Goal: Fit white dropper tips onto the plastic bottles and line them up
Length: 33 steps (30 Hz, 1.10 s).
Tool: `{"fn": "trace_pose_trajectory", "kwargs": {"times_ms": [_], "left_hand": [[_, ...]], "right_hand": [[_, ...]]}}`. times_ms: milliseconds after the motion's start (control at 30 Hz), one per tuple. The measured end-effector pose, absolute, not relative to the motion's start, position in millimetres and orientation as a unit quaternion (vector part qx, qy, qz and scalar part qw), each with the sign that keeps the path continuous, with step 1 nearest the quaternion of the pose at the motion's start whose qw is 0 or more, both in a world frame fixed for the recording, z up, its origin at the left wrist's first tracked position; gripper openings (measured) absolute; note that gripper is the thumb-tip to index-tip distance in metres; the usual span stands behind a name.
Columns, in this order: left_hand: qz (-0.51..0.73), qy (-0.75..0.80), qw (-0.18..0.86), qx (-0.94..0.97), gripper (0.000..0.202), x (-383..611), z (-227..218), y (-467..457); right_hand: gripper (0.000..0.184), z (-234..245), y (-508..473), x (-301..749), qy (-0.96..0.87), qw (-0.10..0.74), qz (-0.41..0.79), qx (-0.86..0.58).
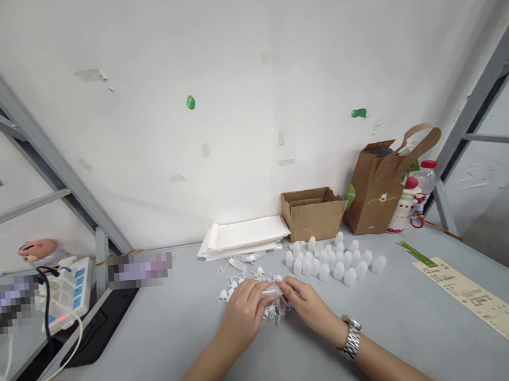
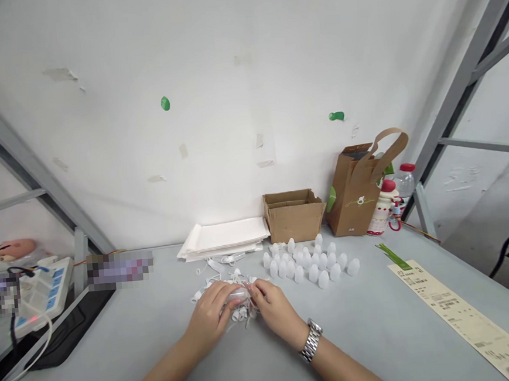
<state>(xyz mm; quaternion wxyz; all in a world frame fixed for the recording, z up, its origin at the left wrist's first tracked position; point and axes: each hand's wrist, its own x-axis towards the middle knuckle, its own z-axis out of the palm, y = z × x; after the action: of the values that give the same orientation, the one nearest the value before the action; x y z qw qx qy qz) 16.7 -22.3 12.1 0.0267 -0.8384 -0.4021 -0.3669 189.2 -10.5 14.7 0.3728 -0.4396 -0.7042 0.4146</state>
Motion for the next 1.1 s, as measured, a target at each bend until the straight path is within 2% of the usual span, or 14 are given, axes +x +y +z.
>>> {"fn": "trace_pose_trajectory", "kwargs": {"times_ms": [433, 667, 933, 1100], "left_hand": [[-0.356, -0.437, 0.014, -0.826, 0.019, 17, 11, -24], [-0.383, -0.509, -0.004, -0.771, 0.024, 14, 13, -23], [-0.395, -0.534, -0.015, -0.747, 0.024, 13, 13, -23], [-0.389, -0.528, -0.028, -0.755, 0.023, 14, 11, -22]], "right_hand": [[0.021, 18, -15, 190, -0.702, 0.417, 0.393, -0.422], [0.023, 16, -7, 193, -0.649, 0.46, 0.366, -0.482], [0.02, 1, -2, 192, -0.707, 0.386, 0.313, -0.503], [0.029, 11, -4, 193, -0.708, 0.412, 0.329, -0.47]]}}
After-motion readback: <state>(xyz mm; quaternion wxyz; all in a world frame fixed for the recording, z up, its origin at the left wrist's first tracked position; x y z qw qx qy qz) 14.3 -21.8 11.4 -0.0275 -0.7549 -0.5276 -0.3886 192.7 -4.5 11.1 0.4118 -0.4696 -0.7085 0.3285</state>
